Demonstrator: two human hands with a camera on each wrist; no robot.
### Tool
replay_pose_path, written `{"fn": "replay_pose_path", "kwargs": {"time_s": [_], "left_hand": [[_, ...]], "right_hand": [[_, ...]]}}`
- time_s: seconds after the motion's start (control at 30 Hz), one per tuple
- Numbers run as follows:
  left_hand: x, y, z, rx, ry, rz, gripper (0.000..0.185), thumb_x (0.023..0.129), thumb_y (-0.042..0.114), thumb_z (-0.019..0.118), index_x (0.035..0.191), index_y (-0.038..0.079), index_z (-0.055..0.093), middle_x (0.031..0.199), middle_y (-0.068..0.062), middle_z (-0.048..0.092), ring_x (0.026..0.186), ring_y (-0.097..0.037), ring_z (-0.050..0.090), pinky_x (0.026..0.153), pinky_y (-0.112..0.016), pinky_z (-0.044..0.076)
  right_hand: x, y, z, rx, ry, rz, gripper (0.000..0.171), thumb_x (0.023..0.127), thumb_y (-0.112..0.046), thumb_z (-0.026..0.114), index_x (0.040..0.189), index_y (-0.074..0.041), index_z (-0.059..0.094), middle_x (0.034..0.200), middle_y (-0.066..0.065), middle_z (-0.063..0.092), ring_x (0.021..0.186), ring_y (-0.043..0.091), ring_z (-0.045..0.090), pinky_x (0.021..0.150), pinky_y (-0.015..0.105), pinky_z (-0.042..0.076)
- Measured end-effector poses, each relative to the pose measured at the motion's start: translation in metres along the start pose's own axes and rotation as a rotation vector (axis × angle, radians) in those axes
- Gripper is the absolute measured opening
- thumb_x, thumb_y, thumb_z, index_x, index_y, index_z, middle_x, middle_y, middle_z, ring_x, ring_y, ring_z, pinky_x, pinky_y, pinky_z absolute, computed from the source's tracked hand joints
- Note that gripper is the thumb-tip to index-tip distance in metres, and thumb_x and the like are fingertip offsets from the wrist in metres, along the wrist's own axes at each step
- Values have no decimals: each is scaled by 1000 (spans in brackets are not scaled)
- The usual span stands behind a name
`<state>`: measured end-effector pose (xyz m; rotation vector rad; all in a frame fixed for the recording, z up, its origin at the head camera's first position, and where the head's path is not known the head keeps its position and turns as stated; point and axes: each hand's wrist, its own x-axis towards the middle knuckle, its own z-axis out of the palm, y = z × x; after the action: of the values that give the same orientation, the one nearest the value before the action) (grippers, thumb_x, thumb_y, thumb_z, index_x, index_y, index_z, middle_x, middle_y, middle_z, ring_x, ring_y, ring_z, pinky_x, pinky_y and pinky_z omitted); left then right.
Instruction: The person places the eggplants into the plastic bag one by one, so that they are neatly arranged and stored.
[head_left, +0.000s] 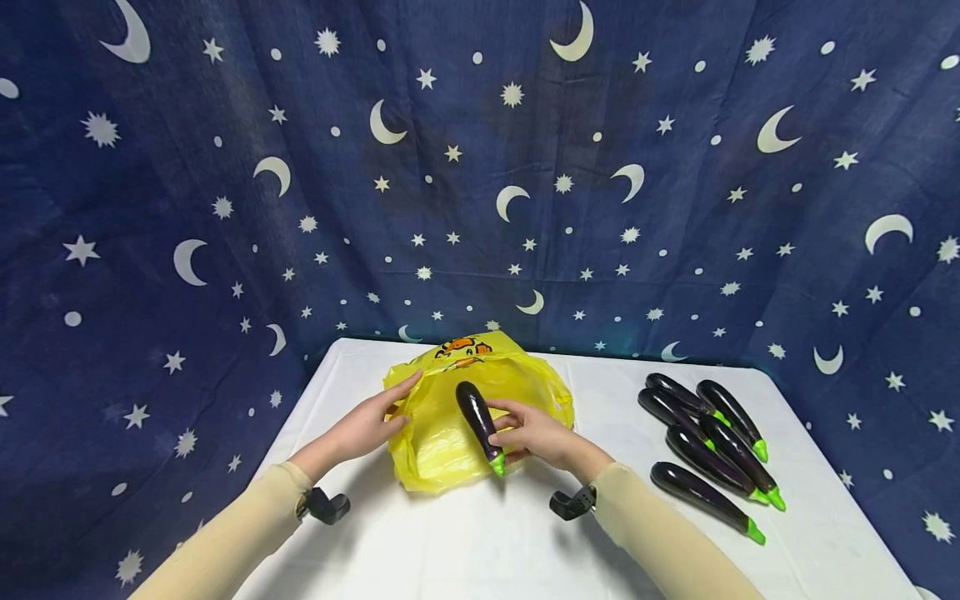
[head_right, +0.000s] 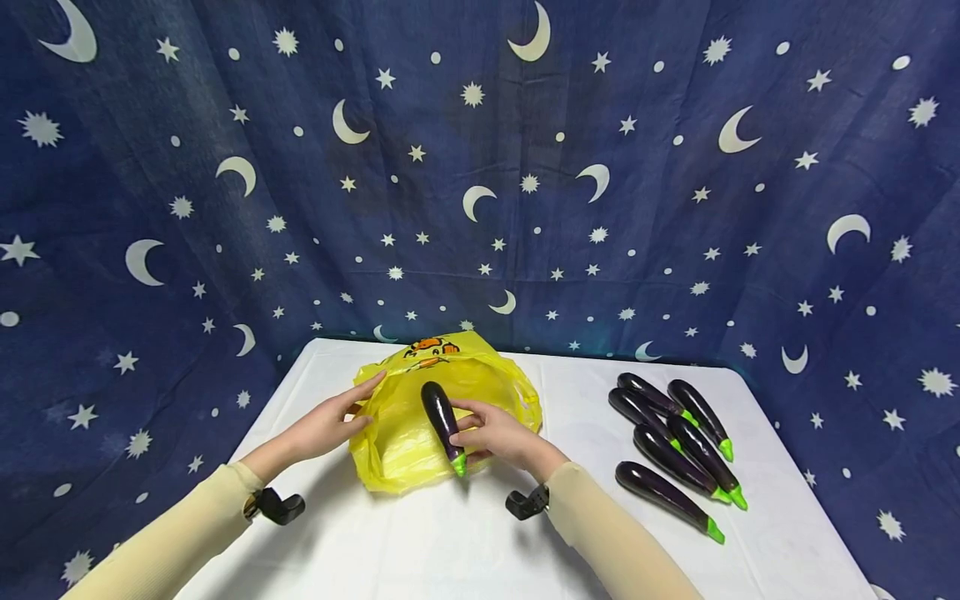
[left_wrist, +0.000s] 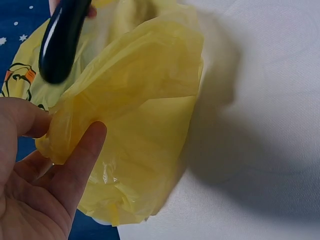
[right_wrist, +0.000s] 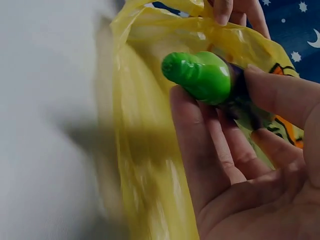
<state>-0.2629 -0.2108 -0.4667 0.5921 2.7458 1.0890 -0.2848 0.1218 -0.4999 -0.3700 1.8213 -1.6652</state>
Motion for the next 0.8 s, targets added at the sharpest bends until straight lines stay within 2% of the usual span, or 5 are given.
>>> {"fn": "replay_pose_path", "kwargs": {"time_s": [0.2, 0.47, 0.8], "left_hand": [[1, 1, 2, 11, 11, 10, 75, 101, 9, 61, 164, 28, 25, 159, -11, 42, 130, -30, 55, 107, -49, 45], [0, 5, 2, 11, 1, 2, 75, 102, 10, 60, 164, 29, 24, 159, -12, 41, 132, -31, 54, 107, -49, 46], [3, 7, 2, 6, 7, 14, 74, 102, 9, 59, 165, 26, 24, 159, -12, 41, 130, -31, 56, 106, -49, 47]], "right_hand": [[34, 0, 20, 100, 25, 24, 72, 95, -12, 73, 158, -14, 38, 125, 15, 67, 100, 27, 70, 89, 49, 58], [73, 1, 46, 218, 87, 86, 71, 96, -6, 70, 159, -11, 36, 118, 17, 70, 97, 27, 72, 83, 43, 60], [95, -3, 52, 180, 101, 140, 75, 93, -4, 73, 158, -10, 37, 115, 15, 70, 98, 26, 72, 81, 41, 61]]}}
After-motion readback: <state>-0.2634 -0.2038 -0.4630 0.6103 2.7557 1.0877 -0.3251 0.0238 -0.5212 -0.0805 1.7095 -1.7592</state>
